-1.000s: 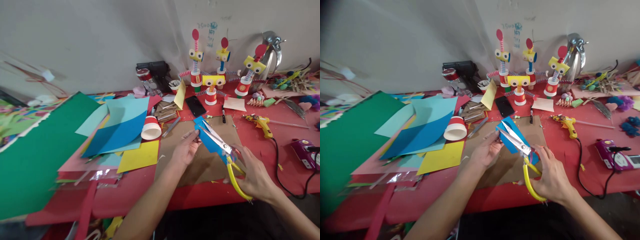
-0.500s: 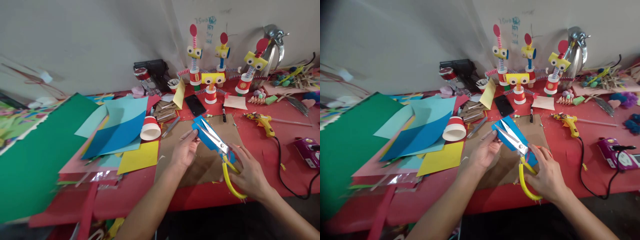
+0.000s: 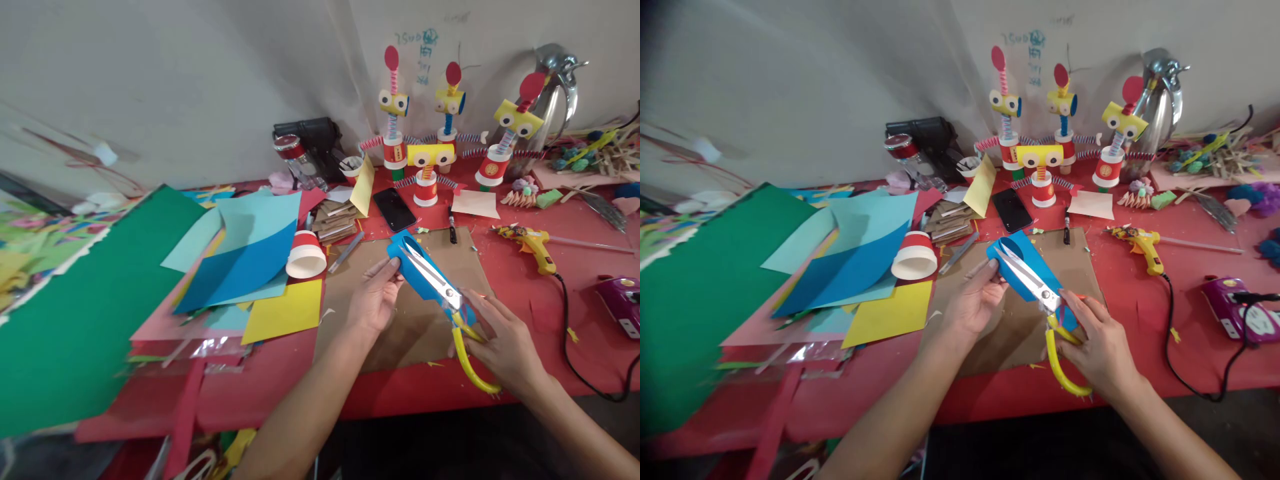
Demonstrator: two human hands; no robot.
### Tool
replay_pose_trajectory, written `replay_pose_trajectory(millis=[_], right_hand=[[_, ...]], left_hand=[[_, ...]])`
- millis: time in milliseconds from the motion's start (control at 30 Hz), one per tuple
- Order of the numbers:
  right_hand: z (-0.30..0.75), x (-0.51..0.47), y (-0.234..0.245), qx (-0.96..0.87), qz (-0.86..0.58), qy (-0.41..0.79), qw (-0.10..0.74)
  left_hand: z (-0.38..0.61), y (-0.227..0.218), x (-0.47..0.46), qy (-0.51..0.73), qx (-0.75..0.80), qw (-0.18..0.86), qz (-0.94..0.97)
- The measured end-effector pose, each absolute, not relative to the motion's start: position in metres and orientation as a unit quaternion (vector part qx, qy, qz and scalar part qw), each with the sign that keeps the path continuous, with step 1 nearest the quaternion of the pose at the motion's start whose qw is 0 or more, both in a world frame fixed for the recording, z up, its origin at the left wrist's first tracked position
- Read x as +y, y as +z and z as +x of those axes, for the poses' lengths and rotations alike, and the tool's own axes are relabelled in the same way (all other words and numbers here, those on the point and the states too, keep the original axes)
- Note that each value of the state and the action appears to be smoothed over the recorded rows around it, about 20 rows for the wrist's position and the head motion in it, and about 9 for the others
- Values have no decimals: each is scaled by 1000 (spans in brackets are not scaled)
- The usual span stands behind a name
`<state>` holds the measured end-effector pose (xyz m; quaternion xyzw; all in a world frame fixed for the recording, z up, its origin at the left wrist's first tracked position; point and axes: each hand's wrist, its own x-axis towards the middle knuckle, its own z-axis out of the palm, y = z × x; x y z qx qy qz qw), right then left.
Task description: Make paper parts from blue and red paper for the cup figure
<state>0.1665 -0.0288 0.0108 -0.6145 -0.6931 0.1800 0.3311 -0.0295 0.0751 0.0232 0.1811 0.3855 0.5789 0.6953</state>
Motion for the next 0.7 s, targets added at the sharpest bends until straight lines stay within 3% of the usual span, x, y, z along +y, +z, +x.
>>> replay_pose_trajectory(millis=[433,700], right_hand=[[166,-33,3,-674,-601,243,355],[160,-34,11,-690,-612,196,332]], left_hand=[[-28,25,75,589,384,692,166],[-30,26,73,606,397,664,186]])
